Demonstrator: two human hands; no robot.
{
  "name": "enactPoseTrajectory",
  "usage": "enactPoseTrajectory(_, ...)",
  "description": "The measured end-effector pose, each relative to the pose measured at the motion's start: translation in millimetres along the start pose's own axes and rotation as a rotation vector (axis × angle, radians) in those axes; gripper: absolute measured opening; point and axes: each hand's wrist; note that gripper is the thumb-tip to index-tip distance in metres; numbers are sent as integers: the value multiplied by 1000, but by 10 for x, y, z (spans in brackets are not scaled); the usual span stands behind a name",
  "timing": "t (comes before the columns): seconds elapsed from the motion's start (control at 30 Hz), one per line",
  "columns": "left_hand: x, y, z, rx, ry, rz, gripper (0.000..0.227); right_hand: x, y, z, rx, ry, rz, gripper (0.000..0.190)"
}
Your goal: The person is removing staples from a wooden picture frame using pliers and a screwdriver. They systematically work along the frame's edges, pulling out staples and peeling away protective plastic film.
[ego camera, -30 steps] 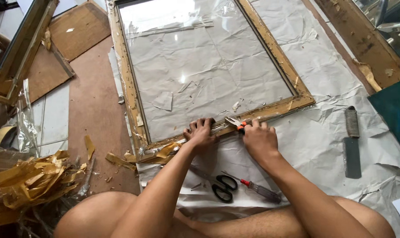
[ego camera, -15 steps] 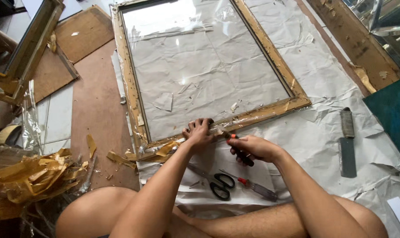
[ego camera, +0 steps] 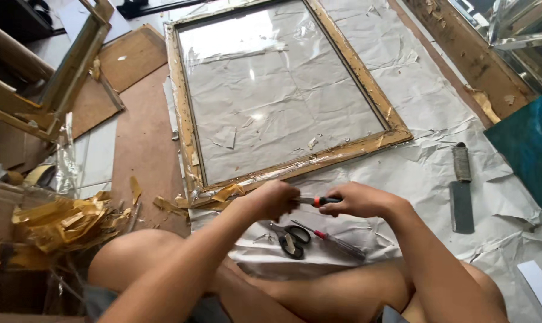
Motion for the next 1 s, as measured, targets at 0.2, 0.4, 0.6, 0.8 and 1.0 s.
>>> enactPoseTrajectory(0.2,470,-406,-731,236,-322,459,36,-136,429,-10,-124,-147,-88,27)
enactPoseTrajectory(0.4,-355,-1875,-315,407,181,228,57,-72,252,194,-178,197,60,43)
enactPoseTrajectory(0.6,-436,-1751,29,103,67,511,22,-180,556,442,-258,441,48,44)
enactPoseTrajectory(0.8,150,-354,-531,274,-873,259,60,-125,403,379,-416,398,189,35)
enactPoseTrajectory(1.0,36,-1179,-83,395,195,271,36,-275,1148,1153,-219,798,1,50)
Point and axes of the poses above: each hand's wrist, its own z-axis towards the middle knuckle, its own x-axis out of the back of the hand, y = z × x, and after that the axes turned 7 degrees about z, right-handed
